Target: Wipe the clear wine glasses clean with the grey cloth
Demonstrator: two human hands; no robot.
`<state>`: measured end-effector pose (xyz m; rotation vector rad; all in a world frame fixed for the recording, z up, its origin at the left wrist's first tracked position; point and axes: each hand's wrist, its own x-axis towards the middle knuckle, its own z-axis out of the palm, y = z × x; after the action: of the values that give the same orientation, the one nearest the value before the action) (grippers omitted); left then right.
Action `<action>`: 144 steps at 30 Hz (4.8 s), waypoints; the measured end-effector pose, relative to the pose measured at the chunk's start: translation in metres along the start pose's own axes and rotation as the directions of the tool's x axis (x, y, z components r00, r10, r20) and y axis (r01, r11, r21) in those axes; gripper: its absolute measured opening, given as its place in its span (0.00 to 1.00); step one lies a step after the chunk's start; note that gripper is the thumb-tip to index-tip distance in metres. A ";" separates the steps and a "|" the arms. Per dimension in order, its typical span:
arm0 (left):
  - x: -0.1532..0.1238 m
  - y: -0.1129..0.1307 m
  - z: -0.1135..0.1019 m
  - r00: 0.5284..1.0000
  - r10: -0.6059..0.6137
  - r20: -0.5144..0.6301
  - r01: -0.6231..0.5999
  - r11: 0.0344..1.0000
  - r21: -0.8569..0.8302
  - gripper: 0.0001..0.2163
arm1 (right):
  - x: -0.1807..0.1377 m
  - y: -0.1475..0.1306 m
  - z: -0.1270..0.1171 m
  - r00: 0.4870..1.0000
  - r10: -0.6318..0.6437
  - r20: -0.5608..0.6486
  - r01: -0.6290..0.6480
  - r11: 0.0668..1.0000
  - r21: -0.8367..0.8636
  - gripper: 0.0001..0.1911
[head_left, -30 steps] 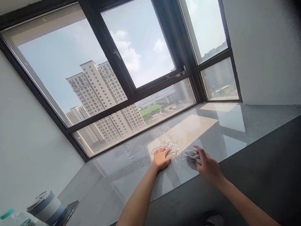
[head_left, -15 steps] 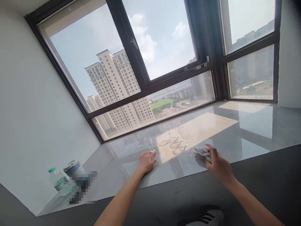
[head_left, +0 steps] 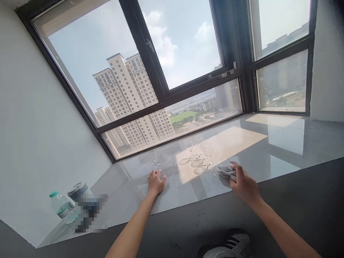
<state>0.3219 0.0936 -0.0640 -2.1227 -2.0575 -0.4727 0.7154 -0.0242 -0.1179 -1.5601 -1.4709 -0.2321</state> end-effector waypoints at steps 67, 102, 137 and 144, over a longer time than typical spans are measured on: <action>-0.024 -0.044 -0.026 0.977 0.142 0.158 -0.145 0.989 0.003 0.23 | -0.002 0.009 0.009 0.996 -0.032 -0.085 0.041 0.994 0.099 0.28; 0.045 0.128 0.042 0.976 0.147 0.158 -0.148 0.989 -0.005 0.25 | -0.001 0.005 0.004 0.994 -0.056 -0.093 0.061 0.997 0.056 0.27; 0.035 0.225 0.030 0.740 0.606 0.291 -0.533 0.793 -0.297 0.31 | 0.001 0.003 0.009 0.994 -0.020 -0.111 0.029 0.997 0.073 0.30; 0.026 0.220 0.032 0.792 0.547 0.269 -0.494 0.835 -0.243 0.27 | 0.001 0.005 0.006 0.995 -0.052 -0.088 0.060 0.995 0.081 0.31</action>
<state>0.5444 0.1170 -0.0611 -2.8978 -1.4717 -0.2142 0.7172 -0.0185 -0.1227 -1.4264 -1.4408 -0.2636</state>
